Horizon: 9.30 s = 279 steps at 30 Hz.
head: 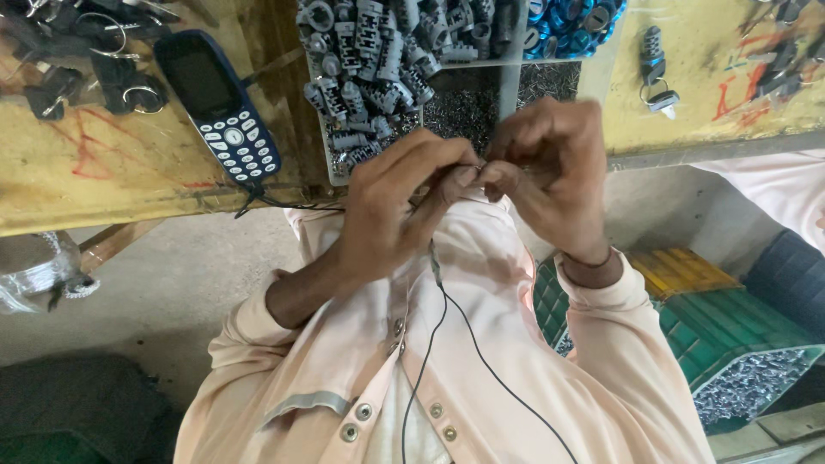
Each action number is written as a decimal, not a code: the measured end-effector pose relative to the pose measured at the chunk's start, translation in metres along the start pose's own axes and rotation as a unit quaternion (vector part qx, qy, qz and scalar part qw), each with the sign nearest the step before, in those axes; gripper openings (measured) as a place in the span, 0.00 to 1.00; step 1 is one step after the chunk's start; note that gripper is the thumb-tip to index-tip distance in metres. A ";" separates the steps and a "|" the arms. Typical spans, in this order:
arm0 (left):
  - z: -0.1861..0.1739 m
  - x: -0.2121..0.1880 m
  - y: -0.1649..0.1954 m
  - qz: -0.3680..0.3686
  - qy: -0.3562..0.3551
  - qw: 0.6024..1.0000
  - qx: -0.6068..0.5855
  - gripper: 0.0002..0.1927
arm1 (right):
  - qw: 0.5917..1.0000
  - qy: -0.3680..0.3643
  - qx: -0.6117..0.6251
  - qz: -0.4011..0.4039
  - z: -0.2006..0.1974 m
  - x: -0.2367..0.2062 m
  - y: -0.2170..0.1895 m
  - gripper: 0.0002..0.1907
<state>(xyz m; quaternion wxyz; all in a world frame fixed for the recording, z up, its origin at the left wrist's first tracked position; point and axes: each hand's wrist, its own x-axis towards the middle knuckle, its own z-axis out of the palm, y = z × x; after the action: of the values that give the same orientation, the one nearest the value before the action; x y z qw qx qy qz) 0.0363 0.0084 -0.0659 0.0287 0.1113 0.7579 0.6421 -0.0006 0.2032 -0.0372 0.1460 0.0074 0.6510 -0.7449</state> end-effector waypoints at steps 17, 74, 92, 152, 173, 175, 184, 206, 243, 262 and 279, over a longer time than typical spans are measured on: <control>0.010 0.007 -0.010 -0.072 -0.021 0.989 -0.126 0.05 | 0.831 -0.027 -0.553 -0.053 -0.064 -0.003 -0.003 0.06; 0.013 -0.001 0.010 -0.008 0.072 0.997 -0.031 0.06 | 0.886 0.003 -0.408 -0.222 -0.010 -0.031 0.017 0.12; 0.006 -0.006 -0.013 -0.223 -0.082 0.899 -0.368 0.05 | 0.726 0.039 -0.623 -0.289 0.003 0.077 -0.004 0.16; 0.019 -0.002 0.004 -0.177 0.072 0.949 -0.252 0.07 | 0.835 -0.034 -0.453 -0.311 -0.008 -0.010 0.011 0.19; 0.012 0.002 -0.013 0.084 -0.027 0.992 -0.094 0.10 | 0.854 -0.012 -0.476 -0.209 -0.086 0.038 -0.018 0.08; 0.012 0.004 -0.018 0.112 -0.030 0.991 -0.059 0.10 | 0.935 -0.017 -0.319 -0.153 -0.091 0.036 -0.011 0.06; 0.005 0.012 -0.020 0.247 -0.057 0.956 0.147 0.08 | 0.991 -0.060 -0.057 0.104 -0.053 -0.010 -0.009 0.06; 0.010 0.012 -0.010 0.208 0.039 0.977 0.000 0.17 | 0.955 -0.134 -0.265 0.008 -0.088 -0.003 -0.031 0.29; 0.032 -0.013 0.005 -0.085 0.053 0.965 -0.243 0.17 | 0.920 -0.137 -0.250 -0.269 -0.018 -0.026 0.010 0.59; -0.003 -0.011 -0.006 -0.023 -0.051 0.986 -0.154 0.06 | 0.801 -0.343 -0.465 -0.161 -0.016 0.008 -0.073 0.41; -0.035 -0.007 -0.001 0.019 -0.057 0.901 0.430 0.06 | 0.706 -0.213 -0.647 -0.193 0.010 0.034 -0.021 0.09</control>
<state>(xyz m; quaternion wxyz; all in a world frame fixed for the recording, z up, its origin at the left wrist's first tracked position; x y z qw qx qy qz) 0.0363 -0.0273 -0.0611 0.0087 0.1637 0.9553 0.2462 -0.0362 0.1888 -0.0225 0.1028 -0.3741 0.9118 -0.1346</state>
